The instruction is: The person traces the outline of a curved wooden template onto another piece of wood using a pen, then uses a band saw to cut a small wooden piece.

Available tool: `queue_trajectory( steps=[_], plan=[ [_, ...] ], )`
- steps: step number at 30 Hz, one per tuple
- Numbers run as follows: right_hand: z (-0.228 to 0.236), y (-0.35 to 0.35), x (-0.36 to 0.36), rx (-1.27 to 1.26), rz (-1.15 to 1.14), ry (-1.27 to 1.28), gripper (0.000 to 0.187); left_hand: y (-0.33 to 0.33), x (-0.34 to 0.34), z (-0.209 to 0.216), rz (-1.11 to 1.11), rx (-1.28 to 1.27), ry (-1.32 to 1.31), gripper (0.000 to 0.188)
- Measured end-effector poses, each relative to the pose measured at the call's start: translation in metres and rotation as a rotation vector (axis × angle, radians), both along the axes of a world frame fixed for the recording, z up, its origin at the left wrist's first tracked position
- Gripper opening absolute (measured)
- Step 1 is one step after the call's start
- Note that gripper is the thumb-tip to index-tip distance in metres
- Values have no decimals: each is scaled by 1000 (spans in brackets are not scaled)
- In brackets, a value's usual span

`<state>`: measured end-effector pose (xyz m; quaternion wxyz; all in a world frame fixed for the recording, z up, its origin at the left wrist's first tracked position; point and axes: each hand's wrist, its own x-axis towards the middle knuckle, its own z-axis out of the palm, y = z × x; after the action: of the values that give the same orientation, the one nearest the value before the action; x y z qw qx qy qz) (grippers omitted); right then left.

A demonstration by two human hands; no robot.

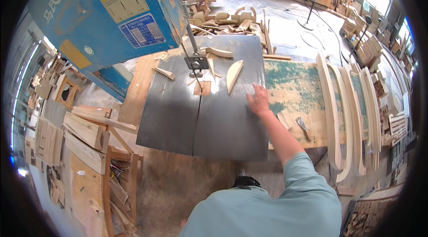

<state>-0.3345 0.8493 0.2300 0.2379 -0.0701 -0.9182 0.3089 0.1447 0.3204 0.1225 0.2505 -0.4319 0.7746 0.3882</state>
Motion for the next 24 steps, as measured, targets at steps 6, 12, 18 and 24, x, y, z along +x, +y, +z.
queue_trajectory(
  steps=[6,12,18,24],
  plan=[
    [14,-78,-118,83,-57,-175,90,27,64,-11,158,-44,-43,41],
    [-53,-79,-131,62,86,-571,47,34,181,-43,111,-254,73,45],
    [-27,-23,-36,84,297,-59,62,37,92,-35,241,-46,64,40],
    [-31,-133,134,31,398,-132,60,-13,123,-71,407,30,190,40]
  ],
)
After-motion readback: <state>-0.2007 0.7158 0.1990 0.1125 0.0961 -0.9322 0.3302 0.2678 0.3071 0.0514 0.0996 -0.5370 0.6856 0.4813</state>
